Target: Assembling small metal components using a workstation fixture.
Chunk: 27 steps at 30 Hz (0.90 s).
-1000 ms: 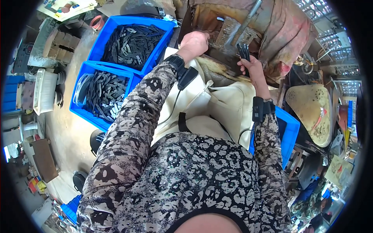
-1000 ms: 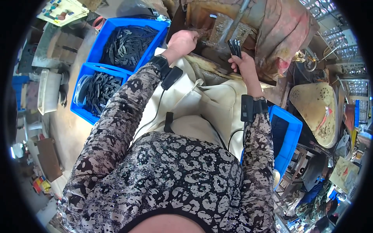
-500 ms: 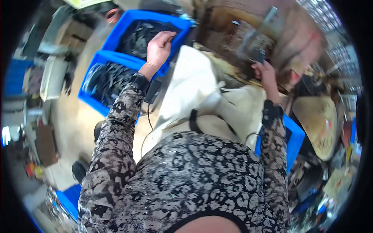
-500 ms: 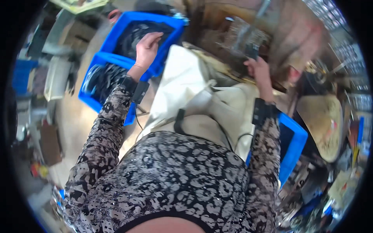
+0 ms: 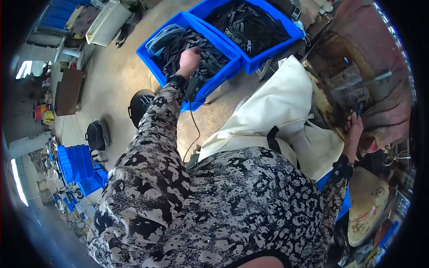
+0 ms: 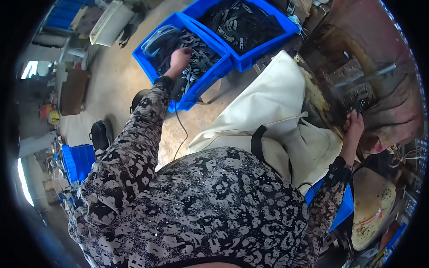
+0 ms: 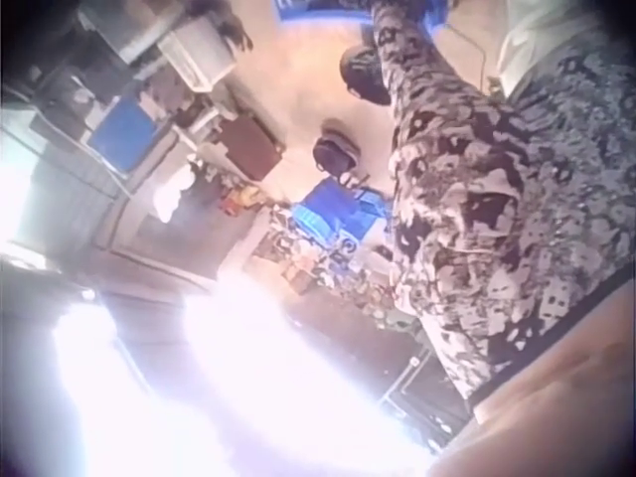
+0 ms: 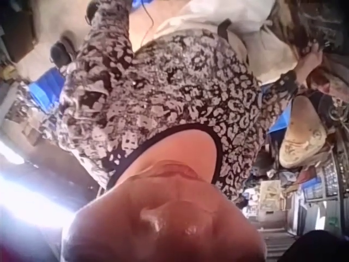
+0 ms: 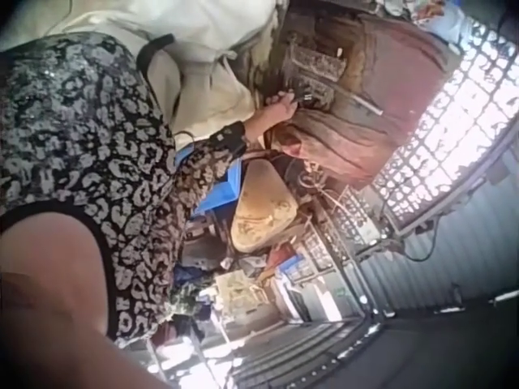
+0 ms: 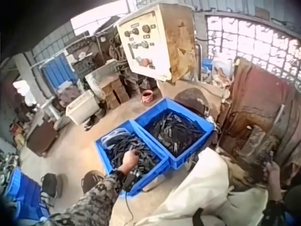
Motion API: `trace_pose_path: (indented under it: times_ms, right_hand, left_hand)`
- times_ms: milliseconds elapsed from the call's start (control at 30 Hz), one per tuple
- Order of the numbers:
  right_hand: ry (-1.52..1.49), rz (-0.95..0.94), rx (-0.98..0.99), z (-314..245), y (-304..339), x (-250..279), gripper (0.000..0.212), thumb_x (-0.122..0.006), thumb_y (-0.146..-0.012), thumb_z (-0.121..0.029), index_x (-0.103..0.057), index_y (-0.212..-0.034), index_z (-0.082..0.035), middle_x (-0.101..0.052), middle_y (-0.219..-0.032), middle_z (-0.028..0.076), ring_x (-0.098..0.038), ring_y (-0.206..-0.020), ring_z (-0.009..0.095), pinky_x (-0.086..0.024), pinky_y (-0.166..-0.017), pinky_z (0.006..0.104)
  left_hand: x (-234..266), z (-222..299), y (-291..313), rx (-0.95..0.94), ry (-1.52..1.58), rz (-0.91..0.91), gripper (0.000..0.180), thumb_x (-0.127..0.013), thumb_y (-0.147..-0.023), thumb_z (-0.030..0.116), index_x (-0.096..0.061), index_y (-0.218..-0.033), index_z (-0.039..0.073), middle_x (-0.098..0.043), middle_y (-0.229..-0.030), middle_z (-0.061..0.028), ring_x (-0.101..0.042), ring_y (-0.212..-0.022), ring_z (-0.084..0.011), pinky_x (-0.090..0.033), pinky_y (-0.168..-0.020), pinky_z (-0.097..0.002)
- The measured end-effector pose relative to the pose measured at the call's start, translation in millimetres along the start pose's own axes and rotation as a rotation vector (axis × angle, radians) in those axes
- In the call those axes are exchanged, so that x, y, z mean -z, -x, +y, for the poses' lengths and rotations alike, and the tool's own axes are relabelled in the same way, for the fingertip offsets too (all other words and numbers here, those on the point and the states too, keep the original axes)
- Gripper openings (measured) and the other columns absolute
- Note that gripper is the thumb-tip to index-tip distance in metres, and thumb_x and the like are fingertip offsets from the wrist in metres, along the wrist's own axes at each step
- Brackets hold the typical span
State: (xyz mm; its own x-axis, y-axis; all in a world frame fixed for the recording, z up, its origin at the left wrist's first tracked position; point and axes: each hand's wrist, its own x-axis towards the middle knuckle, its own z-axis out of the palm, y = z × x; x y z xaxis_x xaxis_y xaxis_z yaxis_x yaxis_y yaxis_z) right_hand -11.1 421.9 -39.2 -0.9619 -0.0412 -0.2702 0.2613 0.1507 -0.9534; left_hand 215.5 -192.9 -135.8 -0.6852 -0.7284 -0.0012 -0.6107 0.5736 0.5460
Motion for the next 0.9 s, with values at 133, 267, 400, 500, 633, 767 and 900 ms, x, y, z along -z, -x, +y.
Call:
trace_pose_path:
  times_ms: [133,267,400,500,633,767,900]
  right_hand:
    - [0.024,0.03,0.002,4,-1,2,0.011,-0.055,-0.096,-0.022,-0.059,-0.097,-0.012,-0.051,-0.071,-0.007,-0.036,-0.049,0.002,-0.025,-0.042,0.0185]
    - [0.041,0.059,-0.007,5,-4,7,0.011,-0.055,-0.096,-0.022,-0.059,-0.096,-0.012,-0.051,-0.07,-0.007,-0.035,-0.048,0.002,-0.025,-0.041,0.0185]
    - [0.06,0.077,-0.014,4,-4,6,0.01,-0.055,-0.096,-0.022,-0.058,-0.094,-0.013,-0.051,-0.07,-0.007,-0.035,-0.048,0.002,-0.025,-0.041,0.0188]
    - [0.073,0.105,-0.002,2,-2,4,0.01,-0.055,-0.095,-0.022,-0.057,-0.092,-0.013,-0.051,-0.069,-0.007,-0.036,-0.048,0.002,-0.025,-0.04,0.0188]
    - [0.126,0.135,0.018,2,-1,2,0.011,-0.056,-0.095,-0.023,-0.056,-0.09,-0.013,-0.051,-0.069,-0.007,-0.037,-0.048,0.002,-0.025,-0.041,0.0184]
    - [0.14,0.137,0.032,0,1,-2,0.013,-0.057,-0.094,-0.024,-0.056,-0.086,-0.013,-0.05,-0.066,-0.006,-0.038,-0.048,0.002,-0.026,-0.041,0.0184]
    - [0.165,0.156,0.033,0,7,-1,0.017,-0.059,-0.093,-0.026,-0.057,-0.083,-0.013,-0.05,-0.064,-0.006,-0.04,-0.049,0.004,-0.029,-0.043,0.02]
  left_hand:
    - [-14,8,6,0.082,-0.048,-0.1,0.023,-0.06,-0.08,0.02,-0.073,-0.098,0.017,-0.07,-0.098,-0.0124,-0.066,-0.094,-0.0298,-0.052,-0.082,-0.039]
    - [-6,-4,10,0.183,-0.014,-0.062,0.022,-0.061,-0.079,0.019,-0.073,-0.098,0.017,-0.07,-0.097,-0.0124,-0.066,-0.093,-0.0299,-0.052,-0.082,-0.0396]
    - [12,-34,16,0.241,0.006,0.017,0.022,-0.062,-0.079,0.019,-0.073,-0.098,0.017,-0.069,-0.097,-0.012,-0.066,-0.093,-0.0302,-0.052,-0.081,-0.0397]
    - [16,-26,16,0.291,0.03,0.013,0.021,-0.062,-0.079,0.018,-0.073,-0.097,0.015,-0.069,-0.095,-0.0115,-0.065,-0.091,-0.031,-0.052,-0.079,-0.0402]
    - [-7,36,5,-0.277,0.019,0.336,0.015,-0.06,-0.081,0.015,-0.071,-0.092,0.013,-0.064,-0.089,-0.0112,-0.062,-0.087,-0.0326,-0.051,-0.072,-0.0441]
    - [-33,127,-20,-0.546,-0.013,0.23,0.013,-0.061,-0.081,0.018,-0.071,-0.086,0.013,-0.064,-0.088,-0.0108,-0.062,-0.088,-0.0331,-0.051,-0.073,-0.0424]
    - [-80,167,-45,-0.451,-0.3,-0.023,0.016,-0.064,-0.078,0.025,-0.072,-0.083,0.012,-0.065,-0.09,-0.0094,-0.063,-0.087,-0.0321,-0.052,-0.072,-0.0432]
